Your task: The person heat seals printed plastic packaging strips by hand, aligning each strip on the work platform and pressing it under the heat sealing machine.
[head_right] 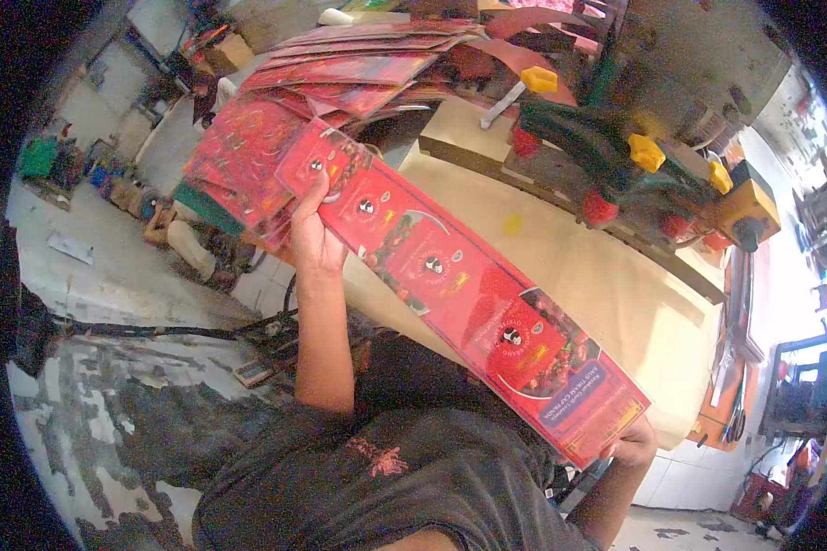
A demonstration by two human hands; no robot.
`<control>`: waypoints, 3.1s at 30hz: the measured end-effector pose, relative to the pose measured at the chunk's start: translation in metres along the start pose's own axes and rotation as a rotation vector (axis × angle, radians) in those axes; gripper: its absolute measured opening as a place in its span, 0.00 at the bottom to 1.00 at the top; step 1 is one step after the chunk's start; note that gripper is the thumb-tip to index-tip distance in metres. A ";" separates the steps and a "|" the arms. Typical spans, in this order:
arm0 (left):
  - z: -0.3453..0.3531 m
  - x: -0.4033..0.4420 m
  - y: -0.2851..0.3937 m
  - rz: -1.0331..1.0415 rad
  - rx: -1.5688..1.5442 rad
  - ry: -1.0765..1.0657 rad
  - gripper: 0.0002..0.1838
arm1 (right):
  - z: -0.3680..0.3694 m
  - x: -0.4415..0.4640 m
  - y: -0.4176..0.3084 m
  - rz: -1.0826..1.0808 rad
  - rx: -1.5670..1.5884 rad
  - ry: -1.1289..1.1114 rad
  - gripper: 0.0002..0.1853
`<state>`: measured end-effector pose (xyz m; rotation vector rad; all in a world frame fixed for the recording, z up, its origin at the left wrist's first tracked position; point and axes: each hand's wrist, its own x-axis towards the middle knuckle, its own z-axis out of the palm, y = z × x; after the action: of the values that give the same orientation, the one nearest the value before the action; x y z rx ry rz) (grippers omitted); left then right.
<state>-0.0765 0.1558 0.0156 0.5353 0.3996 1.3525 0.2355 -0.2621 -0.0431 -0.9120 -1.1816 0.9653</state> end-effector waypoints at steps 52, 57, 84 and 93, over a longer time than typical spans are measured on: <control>-0.008 0.309 0.035 0.261 1.945 -0.591 0.36 | -0.067 0.040 -0.114 0.223 -0.601 0.690 0.15; -0.034 0.326 0.036 0.372 1.758 -0.522 0.38 | -0.210 -0.008 -0.106 0.242 -1.248 1.084 0.27; 0.003 0.002 0.033 0.511 1.107 -0.330 0.23 | -0.332 -0.027 -0.115 0.778 -1.145 1.187 0.50; -0.004 -0.005 0.033 0.470 1.133 -0.327 0.21 | -0.382 -0.074 -0.078 0.290 -1.046 1.468 0.12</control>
<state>-0.1061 0.1551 0.0310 1.8510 0.7934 1.3494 0.6136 -0.3830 -0.0509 -2.1040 -0.1350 -0.3668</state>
